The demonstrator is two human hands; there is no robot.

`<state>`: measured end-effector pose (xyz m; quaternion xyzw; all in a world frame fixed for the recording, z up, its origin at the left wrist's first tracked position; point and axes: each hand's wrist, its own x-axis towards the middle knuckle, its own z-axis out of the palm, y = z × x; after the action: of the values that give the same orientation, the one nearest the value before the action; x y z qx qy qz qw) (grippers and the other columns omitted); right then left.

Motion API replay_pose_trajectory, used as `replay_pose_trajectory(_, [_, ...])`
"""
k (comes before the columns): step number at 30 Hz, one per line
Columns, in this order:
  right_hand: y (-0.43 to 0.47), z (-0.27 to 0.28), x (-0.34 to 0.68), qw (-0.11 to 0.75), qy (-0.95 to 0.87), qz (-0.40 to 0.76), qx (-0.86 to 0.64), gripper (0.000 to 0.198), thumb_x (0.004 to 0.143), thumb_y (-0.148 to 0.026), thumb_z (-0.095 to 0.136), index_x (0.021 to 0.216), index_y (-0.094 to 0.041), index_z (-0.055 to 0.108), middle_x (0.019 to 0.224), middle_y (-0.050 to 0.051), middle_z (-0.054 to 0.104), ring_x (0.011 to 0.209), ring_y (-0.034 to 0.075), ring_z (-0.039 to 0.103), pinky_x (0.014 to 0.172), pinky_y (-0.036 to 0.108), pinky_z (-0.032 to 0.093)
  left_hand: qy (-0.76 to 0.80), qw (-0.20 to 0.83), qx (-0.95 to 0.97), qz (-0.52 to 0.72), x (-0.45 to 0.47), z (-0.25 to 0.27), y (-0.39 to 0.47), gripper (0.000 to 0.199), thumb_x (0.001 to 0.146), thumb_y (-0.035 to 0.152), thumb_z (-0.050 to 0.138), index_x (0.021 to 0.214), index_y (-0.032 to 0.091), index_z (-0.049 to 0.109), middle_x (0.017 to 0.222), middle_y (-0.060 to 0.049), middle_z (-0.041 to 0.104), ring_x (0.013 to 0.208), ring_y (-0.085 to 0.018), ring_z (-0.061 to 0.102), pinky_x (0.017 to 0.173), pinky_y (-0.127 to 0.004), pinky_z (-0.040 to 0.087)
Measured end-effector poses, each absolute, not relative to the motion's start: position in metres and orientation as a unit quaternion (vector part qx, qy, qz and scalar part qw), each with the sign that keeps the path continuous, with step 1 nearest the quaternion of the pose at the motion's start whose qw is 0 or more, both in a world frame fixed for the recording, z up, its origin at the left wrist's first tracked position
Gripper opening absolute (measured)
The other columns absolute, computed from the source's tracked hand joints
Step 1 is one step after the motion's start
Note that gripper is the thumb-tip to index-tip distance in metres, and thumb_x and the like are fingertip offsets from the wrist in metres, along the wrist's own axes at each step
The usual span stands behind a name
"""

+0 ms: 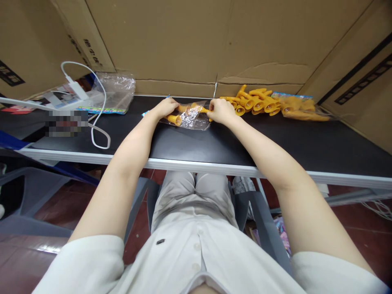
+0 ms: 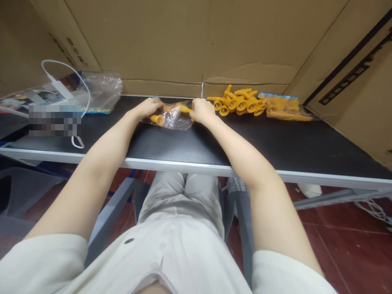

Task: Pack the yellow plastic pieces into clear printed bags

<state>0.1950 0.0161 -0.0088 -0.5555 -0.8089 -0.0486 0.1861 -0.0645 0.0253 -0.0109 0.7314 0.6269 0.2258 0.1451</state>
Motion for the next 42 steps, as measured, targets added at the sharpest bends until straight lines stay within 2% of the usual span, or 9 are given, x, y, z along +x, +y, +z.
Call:
replay_pose_trajectory(4, [0.018,-0.013,0.191,0.189,-0.809,-0.049,-0.555,0.027,0.097,-0.040,0.065,0.107,-0.017,0.076,0.103,0.020,0.073,0.105,0.042,0.070,0.091,0.059,0.059,0.640,0.153,0.714,0.240,-0.061,-0.006,0.017,0.046,0.094,0.023,0.046,0.120,0.011,0.081,0.130,-0.013,0.081,0.121,-0.028,0.073,0.111,-0.033,0.055])
replay_pose_trajectory(11, [0.023,-0.019,0.191,0.205,-0.812,-0.070,-0.541,0.025,0.094,-0.039,0.069,0.106,-0.019,0.077,0.098,0.017,0.072,0.098,0.038,0.070,0.085,0.053,0.061,0.639,0.181,0.696,0.271,-0.059,-0.005,0.013,0.046,0.090,0.022,0.048,0.120,0.010,0.082,0.125,-0.015,0.082,0.120,-0.029,0.074,0.111,-0.035,0.057])
replay_pose_trajectory(20, [0.020,-0.015,0.190,0.194,-0.807,-0.051,-0.556,0.022,0.094,-0.035,0.068,0.106,-0.019,0.076,0.103,0.019,0.073,0.103,0.040,0.070,0.090,0.057,0.060,0.644,0.162,0.700,0.263,-0.061,-0.004,0.012,0.045,0.091,0.023,0.049,0.119,0.011,0.083,0.128,-0.014,0.082,0.123,-0.029,0.073,0.112,-0.033,0.055])
replay_pose_trajectory(24, [0.014,-0.011,0.188,0.173,-0.797,-0.041,-0.577,0.019,0.093,-0.028,0.068,0.107,-0.017,0.076,0.108,0.020,0.073,0.107,0.041,0.069,0.093,0.057,0.058,0.641,0.161,0.702,0.267,-0.062,-0.005,0.013,0.045,0.090,0.025,0.051,0.117,0.011,0.083,0.127,-0.014,0.082,0.122,-0.030,0.073,0.112,-0.034,0.055])
replay_pose_trajectory(29, [0.008,-0.007,0.185,0.167,-0.796,-0.039,-0.580,0.020,0.095,-0.028,0.067,0.109,-0.017,0.076,0.110,0.019,0.074,0.108,0.040,0.069,0.094,0.055,0.059,0.640,0.164,0.701,0.269,-0.063,-0.005,0.013,0.043,0.090,0.026,0.051,0.114,0.010,0.083,0.125,-0.015,0.083,0.121,-0.029,0.072,0.113,-0.034,0.054])
replay_pose_trajectory(32, [0.003,-0.005,0.185,0.156,-0.795,-0.042,-0.585,0.024,0.095,-0.026,0.065,0.113,-0.015,0.077,0.114,0.019,0.075,0.111,0.039,0.070,0.096,0.052,0.058,0.631,0.172,0.703,0.279,-0.064,-0.007,0.016,0.044,0.089,0.027,0.052,0.116,0.011,0.083,0.123,-0.013,0.083,0.122,-0.031,0.072,0.115,-0.038,0.054])
replay_pose_trajectory(35, [-0.003,-0.001,0.183,0.142,-0.792,-0.044,-0.592,0.028,0.095,-0.020,0.064,0.118,-0.014,0.077,0.120,0.019,0.075,0.115,0.039,0.070,0.098,0.050,0.057,0.629,0.149,0.706,0.289,-0.064,-0.010,0.020,0.050,0.093,0.027,0.047,0.126,0.010,0.081,0.134,-0.016,0.080,0.132,-0.034,0.069,0.120,-0.040,0.049])
replay_pose_trajectory(39, [-0.008,0.001,0.181,0.140,-0.791,-0.035,-0.595,0.029,0.096,-0.017,0.062,0.121,-0.014,0.077,0.123,0.020,0.075,0.117,0.040,0.070,0.099,0.050,0.056,0.681,0.087,0.671,0.280,-0.066,-0.012,0.025,0.060,0.106,0.029,0.032,0.140,0.002,0.073,0.154,-0.024,0.066,0.150,-0.037,0.057,0.127,-0.043,0.040])
replay_pose_trajectory(42, [-0.009,-0.001,0.180,0.147,-0.791,-0.030,-0.593,0.027,0.096,-0.017,0.063,0.119,-0.014,0.077,0.122,0.020,0.075,0.116,0.040,0.071,0.099,0.050,0.056,0.710,0.099,0.638,0.280,-0.070,-0.014,0.027,0.062,0.111,0.032,0.028,0.150,0.002,0.066,0.162,-0.025,0.059,0.157,-0.037,0.051,0.130,-0.044,0.036])
